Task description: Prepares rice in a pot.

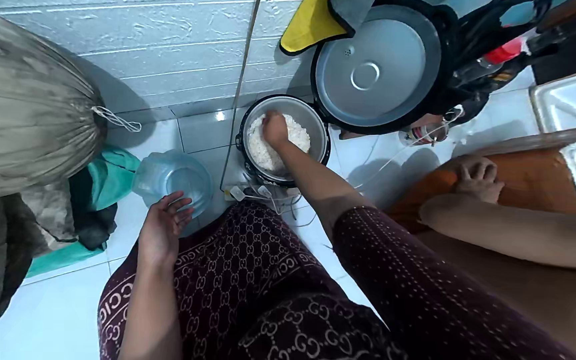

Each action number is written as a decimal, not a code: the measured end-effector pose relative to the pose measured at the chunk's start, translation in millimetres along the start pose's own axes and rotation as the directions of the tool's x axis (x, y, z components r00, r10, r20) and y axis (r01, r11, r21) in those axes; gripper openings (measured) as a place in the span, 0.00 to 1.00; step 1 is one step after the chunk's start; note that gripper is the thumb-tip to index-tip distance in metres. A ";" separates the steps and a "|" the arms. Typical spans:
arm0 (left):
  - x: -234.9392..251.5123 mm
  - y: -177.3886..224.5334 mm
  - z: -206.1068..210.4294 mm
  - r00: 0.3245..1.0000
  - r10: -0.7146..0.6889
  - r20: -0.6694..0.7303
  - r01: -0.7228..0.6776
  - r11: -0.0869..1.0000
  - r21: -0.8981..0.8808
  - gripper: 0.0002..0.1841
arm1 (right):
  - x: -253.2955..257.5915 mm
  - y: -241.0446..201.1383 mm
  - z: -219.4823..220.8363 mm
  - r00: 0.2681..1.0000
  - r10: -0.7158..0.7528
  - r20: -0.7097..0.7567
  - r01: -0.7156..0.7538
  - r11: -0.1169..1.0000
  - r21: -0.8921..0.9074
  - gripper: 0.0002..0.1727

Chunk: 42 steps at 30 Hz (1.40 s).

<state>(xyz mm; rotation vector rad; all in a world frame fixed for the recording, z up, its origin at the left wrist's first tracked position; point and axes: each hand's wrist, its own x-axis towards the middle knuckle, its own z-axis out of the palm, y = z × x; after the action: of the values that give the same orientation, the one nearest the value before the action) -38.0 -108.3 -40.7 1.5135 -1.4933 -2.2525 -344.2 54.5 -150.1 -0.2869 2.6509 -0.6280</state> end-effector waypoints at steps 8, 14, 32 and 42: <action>6.7 -9.3 -4.8 1.000 0.013 0.011 -0.013 0.999 0.036 0.26 | -35.2 42.6 3.4 0.634 -0.552 0.541 0.745 0.622 -0.239 0.19; 8.9 -12.8 -5.0 1.000 -0.016 0.026 0.014 0.998 0.061 0.25 | -37.6 77.3 -40.4 0.946 -0.108 0.304 0.232 0.884 -0.407 0.23; 8.6 -18.6 -5.3 1.000 -0.008 0.010 0.006 0.987 0.160 0.25 | -39.1 49.0 -21.3 0.927 -0.115 0.356 0.095 0.993 0.073 0.23; 11.4 -19.3 -2.3 0.999 -0.008 0.036 0.001 0.982 0.189 0.23 | -20.4 1.6 -14.6 0.952 0.302 -0.055 -0.300 0.953 0.034 0.33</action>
<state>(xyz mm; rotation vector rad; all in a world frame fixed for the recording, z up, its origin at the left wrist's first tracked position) -33.8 -105.3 -62.6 1.5288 -1.7607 -2.2075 -332.3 67.3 -132.1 0.1457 2.6638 -0.5763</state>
